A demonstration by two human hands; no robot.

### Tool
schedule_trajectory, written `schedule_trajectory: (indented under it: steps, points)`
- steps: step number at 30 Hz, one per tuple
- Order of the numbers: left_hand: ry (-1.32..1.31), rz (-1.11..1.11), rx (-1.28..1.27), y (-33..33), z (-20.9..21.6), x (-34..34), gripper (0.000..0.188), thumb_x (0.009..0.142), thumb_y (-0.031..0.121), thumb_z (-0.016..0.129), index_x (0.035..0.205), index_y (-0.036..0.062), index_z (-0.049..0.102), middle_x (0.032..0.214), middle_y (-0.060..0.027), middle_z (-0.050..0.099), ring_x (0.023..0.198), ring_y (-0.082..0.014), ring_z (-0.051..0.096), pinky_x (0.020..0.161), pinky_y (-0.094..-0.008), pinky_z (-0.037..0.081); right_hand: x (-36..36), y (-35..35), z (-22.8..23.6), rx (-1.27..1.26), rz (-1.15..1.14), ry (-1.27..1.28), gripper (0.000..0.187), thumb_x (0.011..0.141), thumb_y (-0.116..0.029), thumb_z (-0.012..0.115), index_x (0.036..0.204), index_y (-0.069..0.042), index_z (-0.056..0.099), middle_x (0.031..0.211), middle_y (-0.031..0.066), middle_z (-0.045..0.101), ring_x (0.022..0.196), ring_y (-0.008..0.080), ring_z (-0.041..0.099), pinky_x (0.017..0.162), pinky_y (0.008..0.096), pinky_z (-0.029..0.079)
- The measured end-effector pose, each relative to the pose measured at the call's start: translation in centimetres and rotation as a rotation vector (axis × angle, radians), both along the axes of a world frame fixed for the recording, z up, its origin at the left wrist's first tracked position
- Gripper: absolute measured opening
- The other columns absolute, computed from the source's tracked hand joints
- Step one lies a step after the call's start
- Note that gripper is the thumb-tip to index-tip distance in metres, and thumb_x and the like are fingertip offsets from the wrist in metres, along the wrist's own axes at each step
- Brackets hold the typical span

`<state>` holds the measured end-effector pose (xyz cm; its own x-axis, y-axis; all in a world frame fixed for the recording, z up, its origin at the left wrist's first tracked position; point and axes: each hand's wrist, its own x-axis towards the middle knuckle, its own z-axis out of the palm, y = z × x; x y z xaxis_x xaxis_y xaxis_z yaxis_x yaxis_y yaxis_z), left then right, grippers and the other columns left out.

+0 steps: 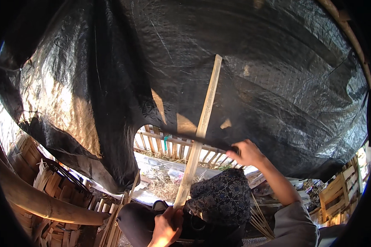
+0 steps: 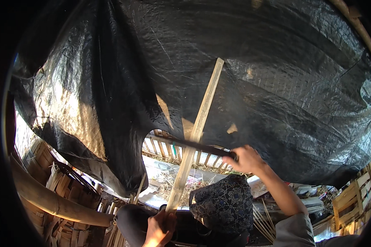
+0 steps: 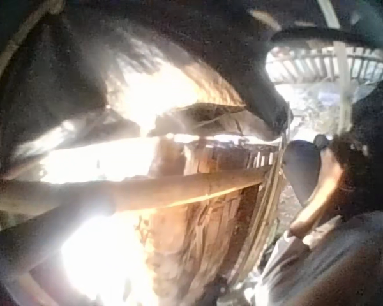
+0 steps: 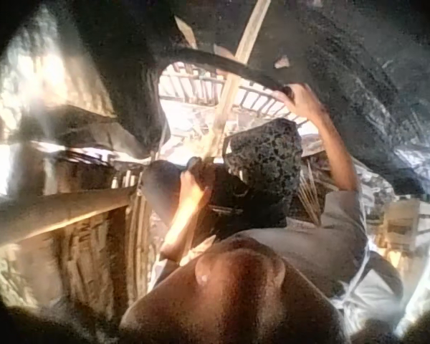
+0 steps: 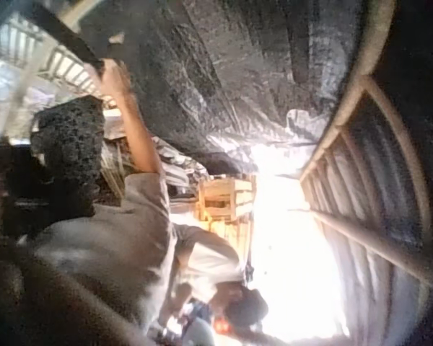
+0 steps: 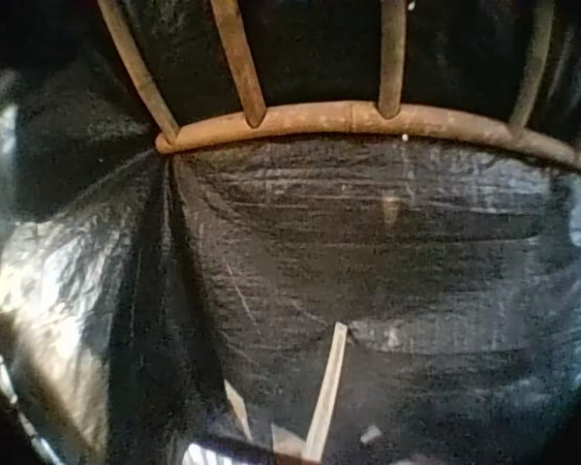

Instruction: The person shapes and thins bamboo strips, scraping along each piece with a large knife.

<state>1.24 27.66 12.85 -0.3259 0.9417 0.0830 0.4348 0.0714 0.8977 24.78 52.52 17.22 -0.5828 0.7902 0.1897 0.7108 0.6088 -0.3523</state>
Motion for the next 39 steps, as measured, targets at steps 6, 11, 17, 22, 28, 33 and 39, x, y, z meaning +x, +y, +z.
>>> schedule_trajectory:
  steps: [6,11,17,22,28,33,39]
  points:
    - [-0.045,-0.002,0.064,0.4,0.3,0.4,0.016,0.085,0.015,0.053,0.095,0.0027,0.058,0.063,-0.0236,0.050,0.062,-0.0382,0.058,0.052,-0.0398,0.041,0.8,-1.3,-1.8,-0.311,-0.163,0.073,0.054,0.083,-0.051,0.052,0.070,0.001,0.062,0.054,0.0148,0.057,0.048,0.0228,0.057,0.044,0.0359,0.042]
    - [0.021,-0.029,0.040,0.1,-0.4,0.1,0.019,0.087,0.016,0.050,0.101,0.0041,0.056,0.062,-0.0253,0.050,0.058,-0.0410,0.056,0.046,-0.0409,0.039,-0.4,-2.9,-2.7,0.318,0.274,-0.052,0.054,0.069,-0.059,0.061,0.078,-0.006,0.065,0.057,0.0081,0.057,0.053,0.0267,0.059,0.053,0.0404,0.047]
    - [0.091,0.054,0.110,-0.1,-0.3,0.6,0.015,0.088,0.015,0.049,0.096,0.0026,0.052,0.059,-0.0240,0.051,0.051,-0.0384,0.055,0.041,-0.0401,0.039,-2.9,-0.8,-2.4,0.136,0.102,-0.253,0.058,0.067,-0.066,0.055,0.085,-0.012,0.064,0.059,0.0119,0.059,0.056,0.0288,0.061,0.057,0.0426,0.047]
    - [0.112,-0.227,-0.079,-0.4,0.4,-2.0,0.028,0.083,0.015,0.058,0.108,0.0035,0.055,0.076,-0.0218,0.061,0.068,-0.0265,0.066,0.054,-0.0387,0.048,-7.0,-0.2,-1.9,0.016,0.135,-0.124,0.059,0.072,-0.065,0.053,0.083,-0.008,0.064,0.063,0.0130,0.060,0.060,0.0287,0.062,0.060,0.0407,0.050]
    - [-0.376,-0.167,-0.245,0.8,-0.2,-2.0,0.018,0.083,0.010,0.057,0.095,-0.0030,0.059,0.072,-0.0025,0.060,0.058,-0.0063,0.049,0.052,-0.0234,0.040,-8.4,-0.6,-2.8,-0.083,0.110,-0.394,0.074,0.076,-0.073,0.037,0.095,-0.006,0.062,0.079,0.0149,0.060,0.077,0.0273,0.062,0.075,0.0415,0.045]
    - [-0.503,0.080,-0.059,1.4,-1.8,-0.9,0.025,0.086,0.012,0.055,0.104,-0.0041,0.054,0.070,0.0003,0.053,0.061,-0.0018,0.043,0.052,-0.0179,0.034,-9.1,-0.6,-3.0,-0.267,0.156,-0.378,0.072,0.078,-0.070,0.038,0.087,-0.002,0.061,0.076,0.0152,0.061,0.073,0.0271,0.062,0.071,0.0428,0.048]
    - [-0.449,0.043,-0.297,1.4,-1.4,-0.7,0.027,0.089,0.020,0.051,0.103,-0.0025,0.054,0.069,-0.0006,0.052,0.056,-0.0025,0.044,0.047,-0.0186,0.034,-9.0,-1.6,-3.9,-0.313,0.182,-0.185,0.068,0.077,-0.067,0.044,0.071,-0.001,0.060,0.063,0.0144,0.060,0.062,0.0287,0.062,0.060,0.0392,0.050]
